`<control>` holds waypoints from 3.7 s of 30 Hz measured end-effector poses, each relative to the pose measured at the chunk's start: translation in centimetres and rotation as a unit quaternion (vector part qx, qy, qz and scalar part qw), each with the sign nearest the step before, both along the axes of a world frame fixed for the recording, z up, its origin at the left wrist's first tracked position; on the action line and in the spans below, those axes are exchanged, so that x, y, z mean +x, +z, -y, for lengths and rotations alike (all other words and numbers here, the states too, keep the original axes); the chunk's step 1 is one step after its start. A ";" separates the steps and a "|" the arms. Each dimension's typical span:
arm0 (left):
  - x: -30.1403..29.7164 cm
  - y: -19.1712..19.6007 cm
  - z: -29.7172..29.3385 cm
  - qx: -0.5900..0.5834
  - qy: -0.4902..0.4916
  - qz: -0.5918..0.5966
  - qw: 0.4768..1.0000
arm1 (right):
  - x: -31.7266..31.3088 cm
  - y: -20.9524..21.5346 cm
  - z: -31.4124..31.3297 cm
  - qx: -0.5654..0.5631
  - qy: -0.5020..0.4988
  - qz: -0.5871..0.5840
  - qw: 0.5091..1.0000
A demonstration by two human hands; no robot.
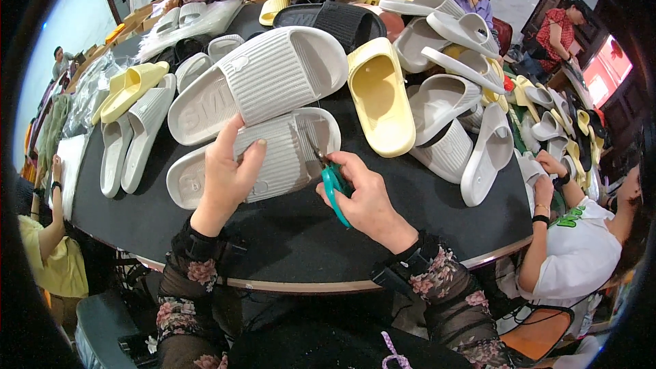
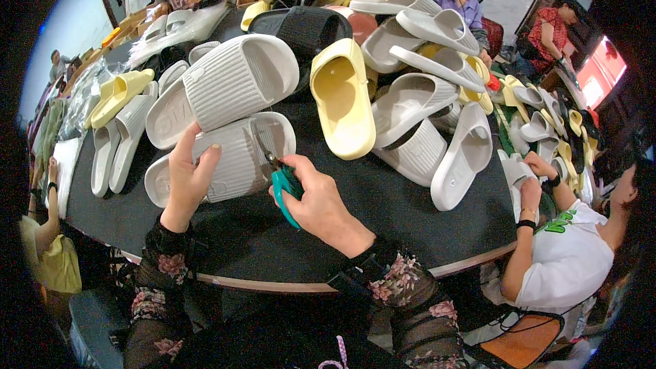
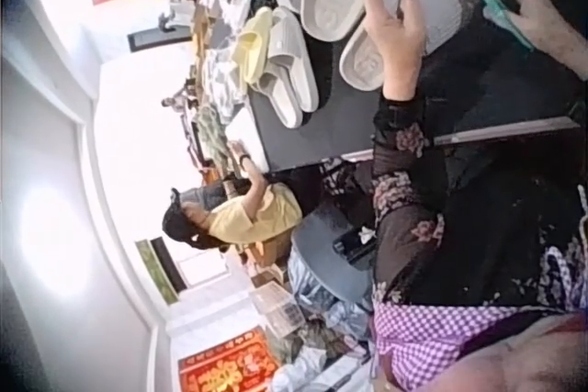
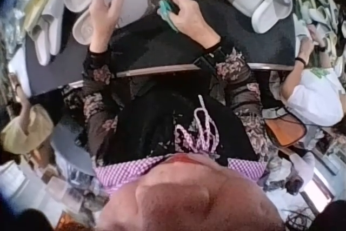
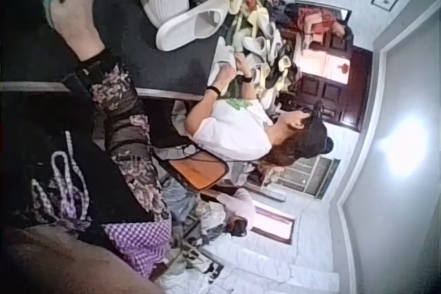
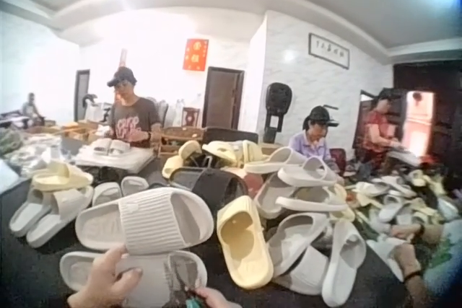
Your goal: Using a pair of small snips to trim excess material or threads from the soles of slide-style sandals.
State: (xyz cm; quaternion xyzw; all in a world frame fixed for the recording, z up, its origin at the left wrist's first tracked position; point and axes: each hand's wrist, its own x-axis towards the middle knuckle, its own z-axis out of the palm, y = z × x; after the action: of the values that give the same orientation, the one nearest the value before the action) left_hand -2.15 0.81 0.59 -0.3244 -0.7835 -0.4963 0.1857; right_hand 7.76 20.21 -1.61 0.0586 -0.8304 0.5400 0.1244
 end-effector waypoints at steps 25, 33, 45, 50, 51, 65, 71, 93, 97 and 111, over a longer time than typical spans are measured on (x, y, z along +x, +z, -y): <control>-0.2 -0.5 -0.2 -0.047 -0.026 -0.065 0.996 | -0.1 0.8 -0.6 -0.039 -0.084 -0.050 0.995; -0.1 -0.4 -0.4 -0.054 -0.032 -0.069 0.996 | -0.5 0.0 -0.9 -0.027 -0.103 -0.092 0.990; 0.0 -0.3 -0.1 -0.072 -0.035 -0.084 0.993 | -0.4 0.0 -0.8 -0.094 -0.107 -0.108 0.984; 0.1 -0.3 -0.2 -0.069 -0.042 -0.077 0.994 | -0.2 0.4 -1.1 -0.084 -0.114 -0.084 0.986; 0.1 -0.3 -0.2 -0.067 -0.044 -0.081 0.994 | -0.1 0.6 -1.1 -0.078 -0.112 -0.085 0.987; 0.2 -0.3 0.2 -0.083 -0.036 -0.079 0.993 | 0.0 0.4 -0.7 -0.097 -0.099 -0.087 0.986; -0.4 -0.9 0.0 -0.060 -0.018 -0.027 0.998 | -0.6 -0.6 -0.7 -0.148 -0.119 -0.117 0.975; 1.0 8.1 -4.2 0.148 -0.119 0.176 0.966 | -2.4 -4.1 -1.3 -0.260 -0.012 0.045 0.965; 3.5 11.4 -10.6 0.073 -0.270 0.239 0.930 | -3.3 -5.8 -1.1 -0.195 -0.002 -0.006 0.981; 4.4 6.1 -30.0 -0.087 -0.372 0.386 0.840 | -3.4 -9.6 -1.6 -0.155 0.073 0.021 0.985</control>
State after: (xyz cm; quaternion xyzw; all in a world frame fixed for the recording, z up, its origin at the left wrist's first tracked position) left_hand 2.24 30.79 6.74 -0.3890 -0.6520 -0.5426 -0.3594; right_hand 4.32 21.85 -11.24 0.0871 -0.7328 0.6707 0.0747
